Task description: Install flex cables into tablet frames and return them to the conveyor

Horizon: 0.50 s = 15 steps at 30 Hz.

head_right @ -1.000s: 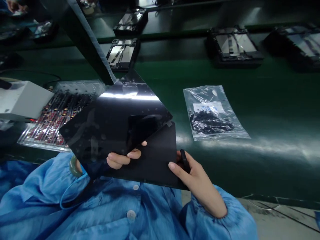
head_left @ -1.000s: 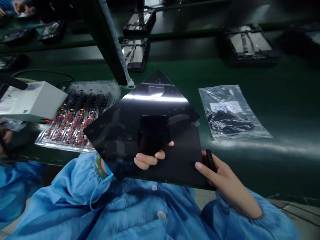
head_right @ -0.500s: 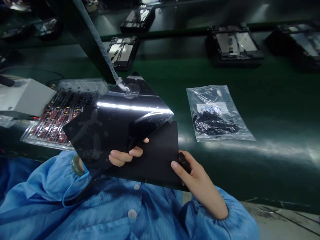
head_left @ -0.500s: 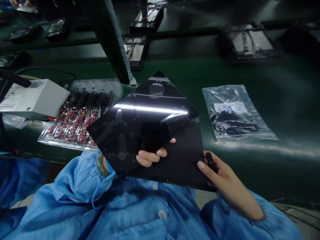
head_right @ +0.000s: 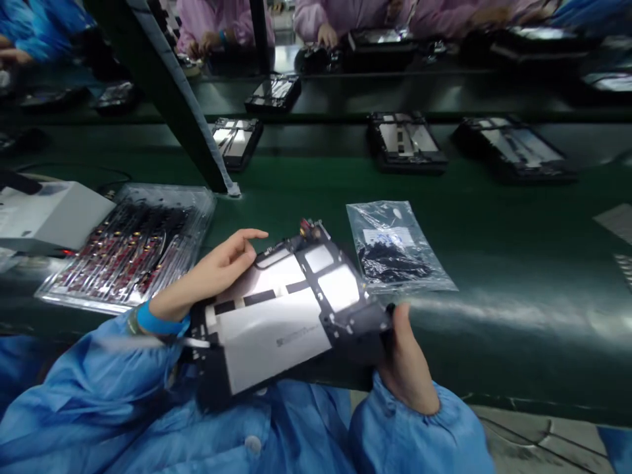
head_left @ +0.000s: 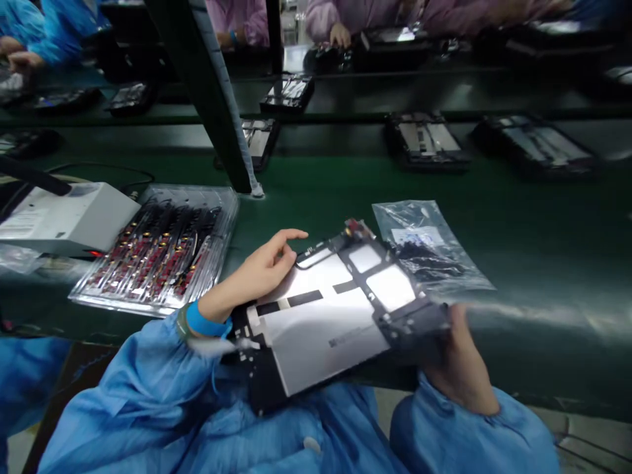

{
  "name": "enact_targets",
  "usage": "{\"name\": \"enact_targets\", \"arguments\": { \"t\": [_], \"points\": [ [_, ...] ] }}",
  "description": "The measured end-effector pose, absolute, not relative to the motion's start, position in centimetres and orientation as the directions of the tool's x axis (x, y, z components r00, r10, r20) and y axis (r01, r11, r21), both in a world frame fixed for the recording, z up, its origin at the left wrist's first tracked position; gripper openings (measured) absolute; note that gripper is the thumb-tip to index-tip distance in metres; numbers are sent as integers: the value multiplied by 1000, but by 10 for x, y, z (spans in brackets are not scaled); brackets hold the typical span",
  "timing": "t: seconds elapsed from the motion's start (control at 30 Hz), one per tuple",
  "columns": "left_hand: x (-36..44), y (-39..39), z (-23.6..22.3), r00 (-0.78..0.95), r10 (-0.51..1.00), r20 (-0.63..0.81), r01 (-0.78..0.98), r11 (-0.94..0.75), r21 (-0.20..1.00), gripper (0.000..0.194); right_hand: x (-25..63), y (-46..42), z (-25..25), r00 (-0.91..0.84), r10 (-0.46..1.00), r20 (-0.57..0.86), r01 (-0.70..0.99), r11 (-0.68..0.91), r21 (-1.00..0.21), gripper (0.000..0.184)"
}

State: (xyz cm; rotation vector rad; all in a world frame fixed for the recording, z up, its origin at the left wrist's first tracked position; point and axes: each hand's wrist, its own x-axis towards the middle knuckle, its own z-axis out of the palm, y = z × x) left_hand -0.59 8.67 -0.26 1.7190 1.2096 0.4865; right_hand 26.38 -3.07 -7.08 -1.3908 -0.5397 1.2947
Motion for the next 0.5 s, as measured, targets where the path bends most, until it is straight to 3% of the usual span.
{"name": "enact_targets", "arguments": {
  "t": [0.13, 0.2, 0.37, 0.5],
  "points": [
    [-5, 86, -11, 501, 853, -147, 460, -119, 880, 49, 268, -35, -67, 41, 924, -381, -182, -368, -912, 46],
    [-5, 86, -15, 476, 866, -152, 465, -100, 880, 51, 266, -36, -61, 11, 919, -394, -148, -388, -910, 43],
    [-9, 86, -24, 378, 924, -51, 513, -163, 843, 42, 255, -33, -48, 118, 916, -383, -222, -351, -910, 34],
    [-20, 77, -24, 178, 944, 278, 574, -329, 750, 28, 254, -17, -45, 346, 891, -294, -209, -233, -950, 25]
  ]
}}
